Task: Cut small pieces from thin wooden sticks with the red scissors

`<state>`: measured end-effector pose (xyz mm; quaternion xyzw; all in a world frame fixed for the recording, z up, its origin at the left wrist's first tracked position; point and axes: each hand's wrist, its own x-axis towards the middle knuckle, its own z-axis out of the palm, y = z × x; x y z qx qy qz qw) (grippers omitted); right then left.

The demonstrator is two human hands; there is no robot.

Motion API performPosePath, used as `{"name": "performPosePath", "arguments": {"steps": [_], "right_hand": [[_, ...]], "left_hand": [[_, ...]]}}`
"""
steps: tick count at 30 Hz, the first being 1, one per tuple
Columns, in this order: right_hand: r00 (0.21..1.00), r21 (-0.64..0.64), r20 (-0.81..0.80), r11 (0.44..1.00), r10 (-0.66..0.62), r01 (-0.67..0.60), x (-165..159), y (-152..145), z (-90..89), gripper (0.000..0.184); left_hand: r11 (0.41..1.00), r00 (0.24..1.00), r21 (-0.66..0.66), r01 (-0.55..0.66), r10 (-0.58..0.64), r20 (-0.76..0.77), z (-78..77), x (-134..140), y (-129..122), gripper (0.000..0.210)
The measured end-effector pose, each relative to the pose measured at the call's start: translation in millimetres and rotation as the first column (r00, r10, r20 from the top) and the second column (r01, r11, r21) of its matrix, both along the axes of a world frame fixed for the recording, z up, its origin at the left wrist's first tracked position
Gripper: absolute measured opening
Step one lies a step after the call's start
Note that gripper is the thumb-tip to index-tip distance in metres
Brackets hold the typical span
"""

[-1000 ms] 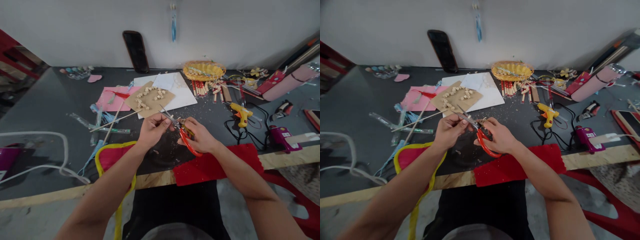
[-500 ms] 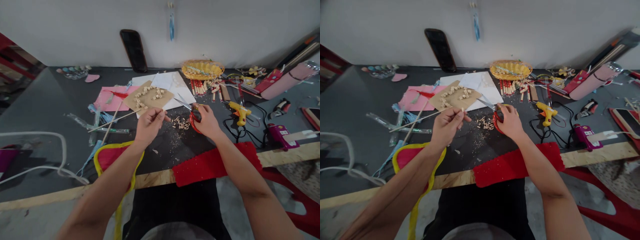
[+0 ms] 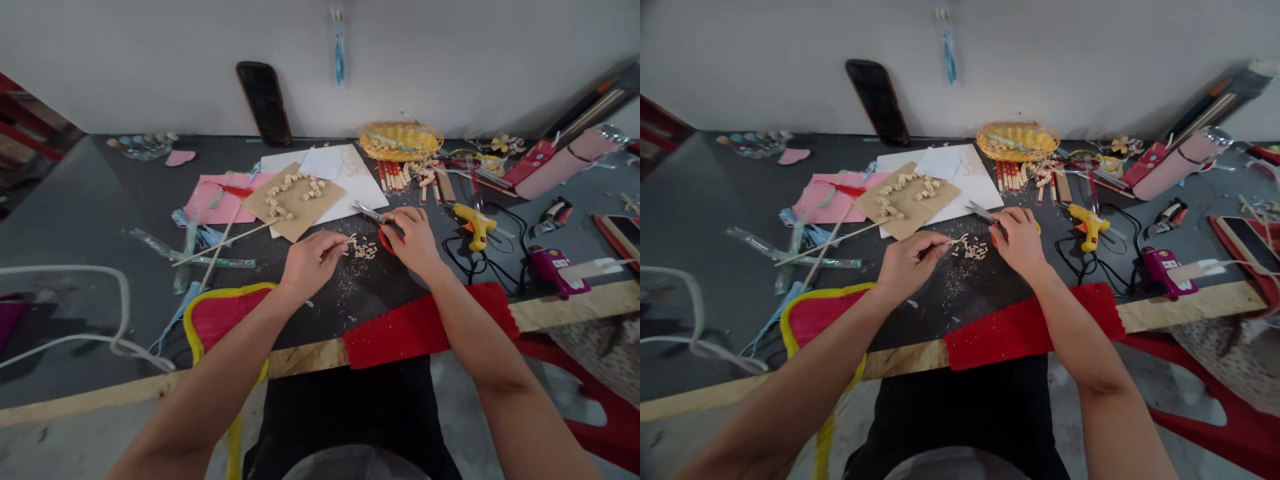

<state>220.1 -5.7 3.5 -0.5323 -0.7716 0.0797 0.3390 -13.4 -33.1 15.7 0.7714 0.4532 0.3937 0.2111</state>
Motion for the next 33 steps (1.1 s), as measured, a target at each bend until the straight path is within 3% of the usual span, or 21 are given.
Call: {"name": "performPosePath", "arguments": {"steps": [2,6,17,20,24,29,33], "right_hand": [[0.969,-0.064,-0.212,0.987,0.128,-0.145,-9.1,-9.3,8.1,0.019],[0.838,-0.268,-0.488,0.872,0.244,-0.410,-25.8,-22.7,8.8,0.024],[0.734,-0.344,-0.629,0.756,0.255,-0.557,-31.7,-22.6,5.1,0.020],[0.721,-0.334,-0.644,0.754,0.257,-0.567,-34.3,-23.4,5.3,0.020],[0.782,-0.303,-0.558,0.808,0.279,-0.505,-32.2,-22.2,5.8,0.015],[0.977,-0.122,-0.087,0.971,0.197,-0.207,-15.6,-12.3,5.2,0.011],[0.969,-0.117,0.133,0.974,0.208,-0.193,-9.3,-6.9,-2.2,0.011]], "left_hand": [[0.999,1.000,0.021,0.029,-0.029,0.005,-1.1,0.9,-0.1,0.016],[0.996,0.997,0.056,0.069,-0.070,0.033,-3.6,2.9,-0.3,0.015],[0.993,0.986,0.070,0.093,-0.101,0.130,1.5,6.2,-3.9,0.012],[0.996,0.988,0.054,0.077,-0.084,0.129,3.9,5.9,-4.3,0.011],[0.996,0.989,0.048,0.079,-0.085,0.119,2.4,4.4,-2.5,0.010],[0.999,0.999,0.019,0.033,-0.034,0.029,-2.9,1.4,2.2,0.013],[1.000,0.994,-0.015,0.003,-0.005,-0.113,-7.5,-0.8,5.7,0.014]]}}
